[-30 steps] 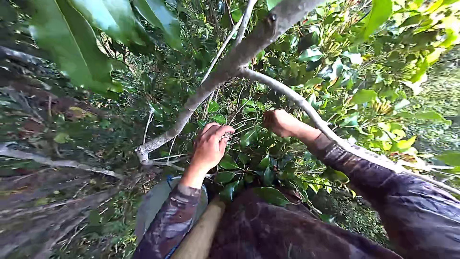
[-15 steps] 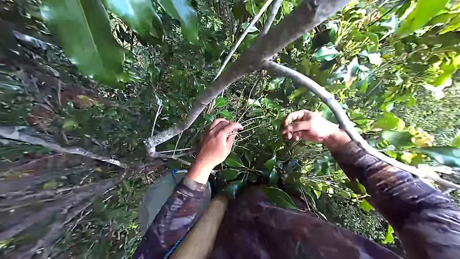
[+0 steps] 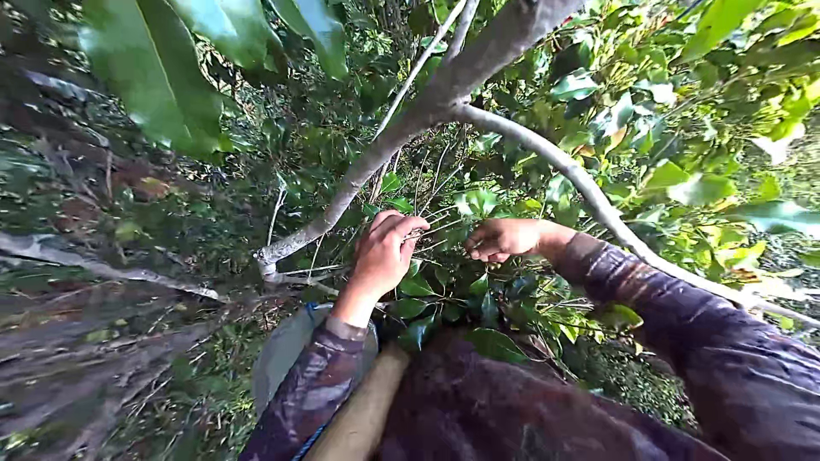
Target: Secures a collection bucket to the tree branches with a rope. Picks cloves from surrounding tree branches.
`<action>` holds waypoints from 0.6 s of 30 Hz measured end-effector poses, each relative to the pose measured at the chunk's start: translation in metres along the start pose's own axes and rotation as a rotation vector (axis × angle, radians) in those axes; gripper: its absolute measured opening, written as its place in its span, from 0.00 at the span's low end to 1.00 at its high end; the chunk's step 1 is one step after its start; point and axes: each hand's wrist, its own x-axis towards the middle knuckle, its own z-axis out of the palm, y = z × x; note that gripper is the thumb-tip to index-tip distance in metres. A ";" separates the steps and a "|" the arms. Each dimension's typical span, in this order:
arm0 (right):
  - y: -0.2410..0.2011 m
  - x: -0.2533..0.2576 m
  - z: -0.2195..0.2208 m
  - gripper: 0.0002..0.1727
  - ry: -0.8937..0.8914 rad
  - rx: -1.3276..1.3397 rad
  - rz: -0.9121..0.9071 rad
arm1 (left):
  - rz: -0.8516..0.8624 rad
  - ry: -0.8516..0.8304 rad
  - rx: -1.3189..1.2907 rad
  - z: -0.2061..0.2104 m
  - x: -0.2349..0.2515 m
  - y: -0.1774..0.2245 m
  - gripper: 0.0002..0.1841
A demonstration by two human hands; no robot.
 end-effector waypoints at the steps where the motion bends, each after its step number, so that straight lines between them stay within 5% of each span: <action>1: -0.005 -0.008 -0.006 0.09 0.022 0.114 0.005 | -0.002 0.004 0.003 -0.002 0.000 0.000 0.14; 4: -0.009 -0.026 -0.026 0.10 0.185 0.091 0.022 | -0.014 -0.007 0.015 -0.003 -0.001 -0.001 0.15; 11: -0.001 -0.030 -0.001 0.10 0.013 -0.478 -0.011 | 0.008 -0.021 0.024 -0.002 0.002 -0.003 0.14; 14: -0.030 -0.040 0.006 0.09 -0.179 -0.338 0.043 | 0.007 -0.007 0.014 -0.002 -0.001 0.000 0.14; 18: -0.091 -0.040 0.037 0.08 -0.238 -0.102 -0.210 | 0.025 -0.015 -0.035 0.001 0.002 -0.003 0.14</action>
